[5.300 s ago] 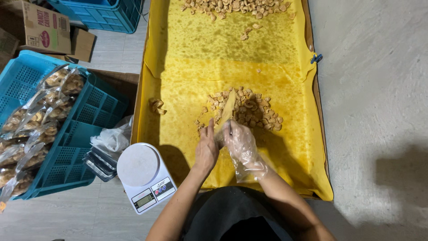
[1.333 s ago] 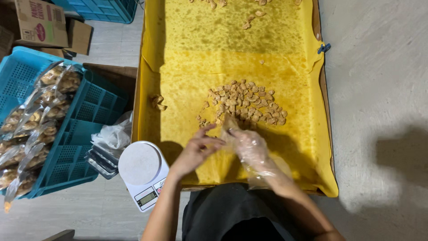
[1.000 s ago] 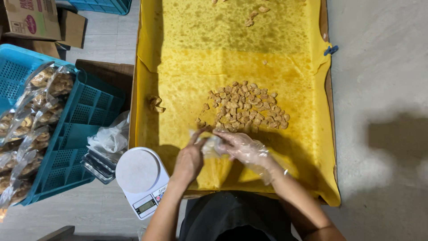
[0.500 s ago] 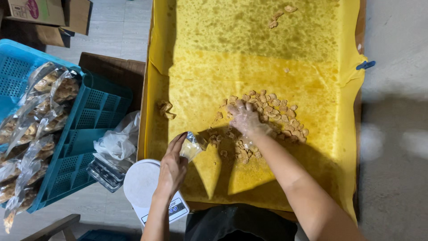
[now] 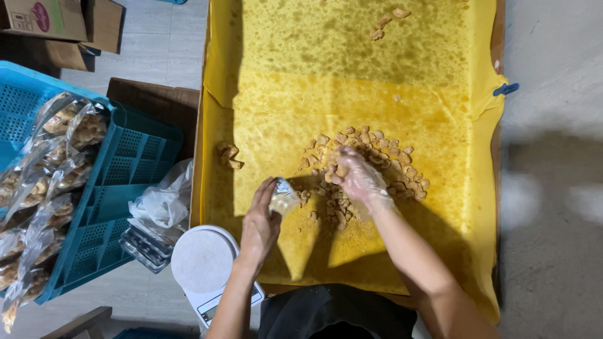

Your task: The person scoops snack pieces from a yellow tray into clear plastic bags, weighs each bag on a digital scale, and places the filled bags into a blue crate. The person repeats this process multiple times, handling snack pieces, plastic bags, and a digital scale.

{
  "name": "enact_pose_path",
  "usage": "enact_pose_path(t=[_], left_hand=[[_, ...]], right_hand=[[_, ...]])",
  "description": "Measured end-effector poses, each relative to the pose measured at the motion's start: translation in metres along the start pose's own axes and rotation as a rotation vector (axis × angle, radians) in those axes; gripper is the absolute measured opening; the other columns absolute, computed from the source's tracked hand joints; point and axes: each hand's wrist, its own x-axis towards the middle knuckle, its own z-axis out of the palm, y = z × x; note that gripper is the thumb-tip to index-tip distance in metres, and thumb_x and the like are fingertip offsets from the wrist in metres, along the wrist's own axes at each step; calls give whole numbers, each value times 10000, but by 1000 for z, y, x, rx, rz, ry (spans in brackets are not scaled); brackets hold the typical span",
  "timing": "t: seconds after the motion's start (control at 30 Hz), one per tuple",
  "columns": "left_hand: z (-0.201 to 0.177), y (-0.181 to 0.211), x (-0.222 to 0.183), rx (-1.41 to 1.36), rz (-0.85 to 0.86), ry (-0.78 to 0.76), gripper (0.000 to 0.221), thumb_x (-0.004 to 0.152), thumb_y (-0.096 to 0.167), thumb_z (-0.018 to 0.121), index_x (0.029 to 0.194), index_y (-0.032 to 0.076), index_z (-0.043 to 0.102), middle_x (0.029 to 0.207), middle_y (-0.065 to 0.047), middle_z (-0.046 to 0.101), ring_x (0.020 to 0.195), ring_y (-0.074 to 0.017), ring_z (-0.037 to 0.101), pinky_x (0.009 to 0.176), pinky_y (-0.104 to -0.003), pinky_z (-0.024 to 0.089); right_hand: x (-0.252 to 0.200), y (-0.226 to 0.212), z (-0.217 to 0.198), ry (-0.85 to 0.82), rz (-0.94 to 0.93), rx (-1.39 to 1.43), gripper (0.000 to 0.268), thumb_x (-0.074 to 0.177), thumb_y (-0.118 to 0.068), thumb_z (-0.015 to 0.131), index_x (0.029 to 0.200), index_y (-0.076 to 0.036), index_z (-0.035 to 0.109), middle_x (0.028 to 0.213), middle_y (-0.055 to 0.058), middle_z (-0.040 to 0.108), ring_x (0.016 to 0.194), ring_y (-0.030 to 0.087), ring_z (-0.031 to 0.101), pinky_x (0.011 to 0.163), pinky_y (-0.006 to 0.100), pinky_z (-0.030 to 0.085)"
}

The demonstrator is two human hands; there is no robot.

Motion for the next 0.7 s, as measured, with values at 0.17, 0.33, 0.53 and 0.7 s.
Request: enact_pose_path(t=[0.17, 0.33, 0.53, 0.7], left_hand=[[23, 21, 0, -173, -203, -270, 664, 869, -20, 647, 1483, -13, 397, 1573, -197, 364, 870, -325, 726, 914, -410, 560], [39, 13, -12, -216, -194, -186, 634, 830, -27, 692, 1419, -15, 459, 1552, -198, 416, 956, -347, 708, 904, -406, 593], [49, -13, -35, -147, 18, 37, 562, 778, -64, 718, 1323, 19, 610, 1356, -218, 651, 1059, -341, 712, 876, -381, 613], [35, 1, -39, -248, -263, -29, 707, 762, -53, 693, 1438, 46, 512, 1243, -166, 693, 797, -261, 756, 672, -334, 627]], right_hand=[[-71, -40, 58, -206, -182, 151, 254, 876, 5, 670, 1092, -129, 654, 1191, 110, 672, 1051, 254, 641, 896, 373, 567], [-100, -52, 110, -273, -512, -752, 287, 814, 46, 647, 1040, -129, 667, 1186, 97, 697, 1062, 260, 646, 915, 392, 554], [-116, -37, 135, -201, -812, -1281, 450, 882, 4, 696, 1312, -93, 609, 1325, 112, 599, 1162, 232, 631, 960, 334, 594], [-124, -21, 124, -186, -1110, -914, 424, 952, -46, 712, 1342, -140, 573, 1364, 54, 625, 1277, 261, 598, 1103, 385, 534]])
